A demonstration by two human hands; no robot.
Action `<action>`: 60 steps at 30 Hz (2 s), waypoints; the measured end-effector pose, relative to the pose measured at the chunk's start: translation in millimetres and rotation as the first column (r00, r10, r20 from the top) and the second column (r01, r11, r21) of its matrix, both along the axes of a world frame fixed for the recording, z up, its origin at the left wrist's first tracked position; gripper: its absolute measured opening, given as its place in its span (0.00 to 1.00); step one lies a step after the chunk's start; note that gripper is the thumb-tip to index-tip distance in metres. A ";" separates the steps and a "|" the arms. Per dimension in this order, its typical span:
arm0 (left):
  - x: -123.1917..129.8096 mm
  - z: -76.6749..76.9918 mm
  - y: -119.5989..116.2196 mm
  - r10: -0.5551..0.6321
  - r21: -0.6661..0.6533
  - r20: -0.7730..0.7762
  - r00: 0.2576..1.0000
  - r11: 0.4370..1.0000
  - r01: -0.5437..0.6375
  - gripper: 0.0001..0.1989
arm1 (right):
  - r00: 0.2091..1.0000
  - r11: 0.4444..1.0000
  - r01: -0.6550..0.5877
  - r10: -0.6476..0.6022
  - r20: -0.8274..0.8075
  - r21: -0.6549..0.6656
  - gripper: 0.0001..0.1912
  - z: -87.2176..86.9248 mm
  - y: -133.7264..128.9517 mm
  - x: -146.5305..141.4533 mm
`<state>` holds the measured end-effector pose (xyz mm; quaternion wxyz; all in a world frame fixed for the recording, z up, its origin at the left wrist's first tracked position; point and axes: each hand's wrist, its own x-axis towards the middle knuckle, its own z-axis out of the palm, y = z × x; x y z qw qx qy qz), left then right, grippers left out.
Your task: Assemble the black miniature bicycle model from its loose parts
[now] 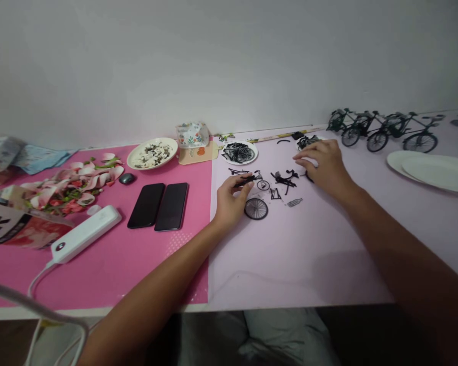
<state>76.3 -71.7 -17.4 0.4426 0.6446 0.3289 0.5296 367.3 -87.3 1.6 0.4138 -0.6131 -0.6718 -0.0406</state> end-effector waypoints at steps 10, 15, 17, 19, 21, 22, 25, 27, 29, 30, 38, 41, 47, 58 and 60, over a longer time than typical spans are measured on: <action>-1.4 -4.3 6.5 0.038 -0.051 0.030 0.999 0.998 -0.037 0.15 | 0.984 0.954 0.047 0.007 0.179 -0.297 0.09 -20.3 7.4 47.8; -0.6 -5.5 6.8 0.030 -0.052 0.028 0.999 0.998 -0.029 0.14 | 0.979 0.960 0.066 -0.010 0.202 -0.273 0.10 -31.7 10.8 39.7; -0.3 -5.1 6.7 0.028 -0.054 0.028 0.999 0.998 -0.027 0.14 | 0.969 0.957 0.110 -0.043 0.243 -0.269 0.10 -36.8 11.5 35.9; -0.1 -4.6 6.4 0.026 -0.054 0.031 0.999 0.998 -0.025 0.12 | 0.948 0.950 0.160 -0.072 0.310 -0.269 0.09 -40.9 10.6 31.3; 0.1 -4.3 6.1 0.023 -0.052 0.031 0.999 0.998 -0.021 0.11 | 0.924 0.945 0.184 -0.073 0.375 -0.270 0.10 -43.3 8.4 26.5; 0.2 -4.2 5.9 0.023 -0.050 0.025 0.999 0.999 -0.022 0.11 | 0.915 0.944 0.187 -0.067 0.398 -0.271 0.12 -44.0 7.2 24.5; 0.3 -4.1 5.3 0.028 -0.043 -0.012 1.000 0.999 -0.029 0.11 | 0.905 0.943 0.188 -0.058 0.421 -0.275 0.14 -44.8 5.0 21.2; 0.1 -3.7 4.9 0.036 -0.036 -0.036 0.999 0.999 -0.037 0.12 | 0.903 0.942 0.193 -0.060 0.425 -0.276 0.14 -45.0 5.1 21.3; -0.1 -3.0 4.6 0.039 -0.029 -0.049 0.998 0.999 -0.041 0.12 | 0.903 0.941 0.192 -0.059 0.425 -0.278 0.13 -44.7 6.2 22.6; -0.2 -2.6 4.4 0.041 -0.028 -0.050 0.998 0.999 -0.042 0.11 | 0.906 0.942 0.190 -0.060 0.419 -0.277 0.12 -44.2 7.0 23.5; 0.2 -2.0 3.1 0.036 -0.032 -0.049 0.998 0.999 -0.038 0.09 | 0.998 0.993 0.066 -0.064 0.021 -0.103 0.10 -28.3 8.1 14.7; 0.5 -1.8 2.2 0.025 -0.034 -0.051 0.998 0.999 -0.026 0.08 | 0.989 0.997 0.011 -0.022 -0.148 -0.072 0.14 -23.6 4.1 0.5; 2.0 -3.5 2.4 0.011 -0.056 -0.033 0.999 0.998 -0.013 0.08 | 0.950 0.999 0.033 -0.043 -0.309 -0.040 0.12 -15.0 -5.2 -22.7; 3.4 -3.9 -0.6 -0.062 -0.143 0.030 0.998 0.988 0.066 0.12 | 0.984 0.976 -0.143 0.158 -0.083 0.165 0.12 2.7 -17.6 -53.7; 3.5 -4.0 -0.4 -0.066 -0.139 0.026 0.997 0.988 0.069 0.12 | 0.973 0.956 -0.218 0.228 -0.032 0.197 0.12 3.9 -20.5 -62.5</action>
